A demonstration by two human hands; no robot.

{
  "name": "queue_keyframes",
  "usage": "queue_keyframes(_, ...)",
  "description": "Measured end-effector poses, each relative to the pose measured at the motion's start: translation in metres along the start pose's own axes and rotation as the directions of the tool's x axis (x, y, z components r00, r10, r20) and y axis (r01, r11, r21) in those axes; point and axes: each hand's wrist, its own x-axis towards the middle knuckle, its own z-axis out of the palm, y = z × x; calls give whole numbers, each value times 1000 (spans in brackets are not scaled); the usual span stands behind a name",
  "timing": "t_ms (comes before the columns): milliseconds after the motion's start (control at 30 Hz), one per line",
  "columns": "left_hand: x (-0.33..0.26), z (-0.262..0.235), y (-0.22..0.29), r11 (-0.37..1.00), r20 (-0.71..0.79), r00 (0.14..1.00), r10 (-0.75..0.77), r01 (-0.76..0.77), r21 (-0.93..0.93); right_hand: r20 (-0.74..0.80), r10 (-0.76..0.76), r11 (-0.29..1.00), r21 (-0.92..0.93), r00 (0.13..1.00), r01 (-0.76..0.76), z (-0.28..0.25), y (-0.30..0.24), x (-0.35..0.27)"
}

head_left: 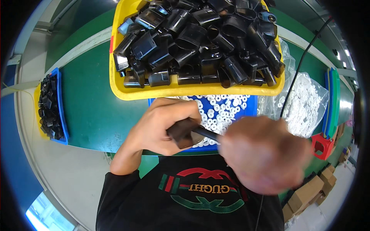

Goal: The person repeatedly picks up black plastic components from a yellow bin and inserts white washers into them using a small black tool. The person then places the assembled units into a blue bin. The task is performed continuously throughout the clip.

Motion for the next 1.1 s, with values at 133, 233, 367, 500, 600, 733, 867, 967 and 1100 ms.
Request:
queue_keyframes(133,-8,-14,20,997,-129,992,-3,12,74,192,-105,988,-90,976,124,-23,-47,22)
queue_keyframes(233,-16,-18,23,990,-197,980,19,9,139,265,70,840,-535,962,86,-38,-41,9)
queue_keyframes(367,-19,-21,21,984,-231,973,12,30,177,306,382,310,-931,872,191,-51,-21,-11)
queue_keyframes(500,-20,-20,36,978,-256,966,-32,82,191,309,424,3,-940,851,340,-61,11,-29)
queue_keyframes(600,-33,-19,50,955,-313,948,-67,151,254,310,447,-18,-935,839,355,-62,18,-33)
queue_keyframes(733,-41,-24,63,887,-517,856,-20,253,385,346,353,-49,-921,869,386,-72,25,-42)
queue_keyframes(867,-43,-44,68,903,-700,709,-86,352,246,347,349,-66,-918,870,392,-78,28,-45)
queue_keyframes(967,-48,-75,42,943,-790,613,0,263,204,363,368,-22,-917,856,398,-72,28,-44)
queue_keyframes(1100,-34,-134,5,858,-846,532,33,419,297,402,352,32,-908,845,418,-75,32,-46)
